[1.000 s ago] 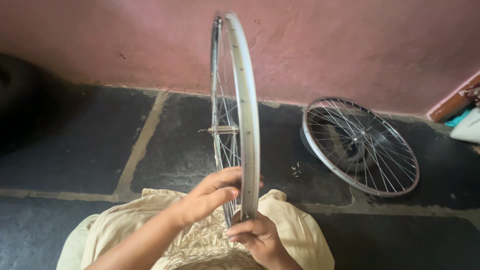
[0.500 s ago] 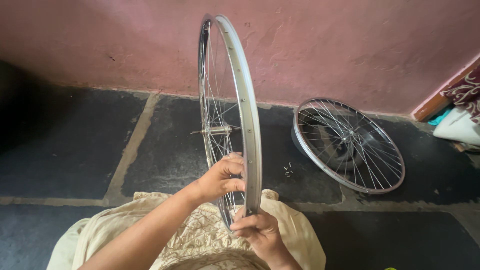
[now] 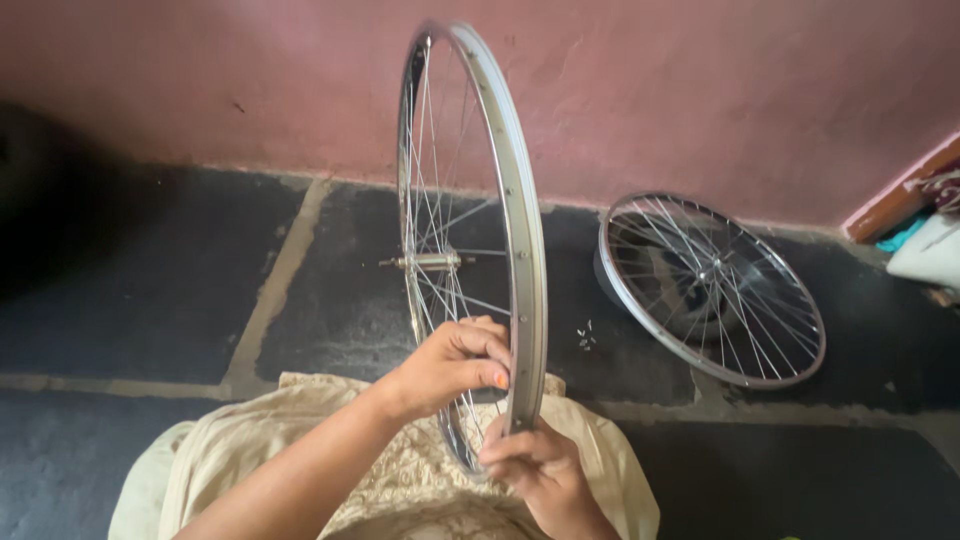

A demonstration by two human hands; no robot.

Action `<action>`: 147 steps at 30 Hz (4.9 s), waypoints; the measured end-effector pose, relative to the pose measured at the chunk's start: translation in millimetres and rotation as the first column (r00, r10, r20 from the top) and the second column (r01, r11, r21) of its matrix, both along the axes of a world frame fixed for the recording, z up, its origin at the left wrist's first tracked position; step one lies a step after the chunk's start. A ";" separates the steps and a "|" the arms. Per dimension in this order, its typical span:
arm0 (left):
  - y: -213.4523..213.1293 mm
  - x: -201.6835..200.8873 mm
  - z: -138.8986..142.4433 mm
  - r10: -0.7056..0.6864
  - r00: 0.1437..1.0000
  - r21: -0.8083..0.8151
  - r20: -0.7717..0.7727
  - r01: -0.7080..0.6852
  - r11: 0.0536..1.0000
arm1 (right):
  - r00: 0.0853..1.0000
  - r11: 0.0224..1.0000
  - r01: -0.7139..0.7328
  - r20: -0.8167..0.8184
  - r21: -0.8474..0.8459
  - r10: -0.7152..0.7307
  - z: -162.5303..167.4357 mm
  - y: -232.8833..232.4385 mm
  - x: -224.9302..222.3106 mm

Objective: The person is lacing a bicycle wheel by hand, inserting spokes through the rim and hub, and securing them with nipples. They rotate the wheel to access different sections and continue the lacing process.

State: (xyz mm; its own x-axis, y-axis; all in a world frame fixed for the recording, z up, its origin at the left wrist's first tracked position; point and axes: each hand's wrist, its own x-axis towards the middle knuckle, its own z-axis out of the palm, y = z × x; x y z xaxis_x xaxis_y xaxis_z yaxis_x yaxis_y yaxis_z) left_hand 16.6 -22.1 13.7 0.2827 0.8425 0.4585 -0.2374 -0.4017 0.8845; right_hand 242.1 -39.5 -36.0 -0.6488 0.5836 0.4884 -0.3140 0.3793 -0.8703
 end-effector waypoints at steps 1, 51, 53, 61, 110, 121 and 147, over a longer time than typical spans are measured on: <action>1.4 -0.5 0.3 -0.031 0.999 -0.040 0.040 0.032 0.999 | 0.999 1.000 0.000 0.054 0.019 -0.001 5.5 3.2 4.2; 2.6 2.6 -16.9 0.048 0.988 -0.141 0.148 -0.027 0.990 | 0.594 0.299 0.725 -0.345 0.621 -0.727 92.4 -14.2 -48.2; 3.5 2.4 -18.4 0.053 0.987 -0.130 0.149 -0.034 0.991 | 0.581 0.252 0.714 -0.351 0.654 -0.734 93.2 -13.8 -50.2; 4.4 4.8 -23.6 0.063 0.981 -0.138 0.185 -0.037 0.990 | 0.609 0.254 0.689 -0.353 0.679 -0.710 94.3 -12.9 -47.9; 0.6 -3.3 -23.9 0.059 0.998 0.109 -0.027 -0.055 0.993 | 0.631 0.324 0.671 -0.283 0.667 -0.722 71.3 -16.1 -42.8; -2.9 5.2 -38.3 0.060 0.981 -0.174 0.182 -0.028 0.984 | 0.631 0.378 0.697 -0.271 0.609 -0.727 69.6 -14.9 -43.4; -7.8 7.0 -24.8 0.020 0.985 -0.135 0.172 0.003 0.991 | 0.599 0.358 0.714 -0.261 0.602 -0.757 61.7 -21.8 -41.2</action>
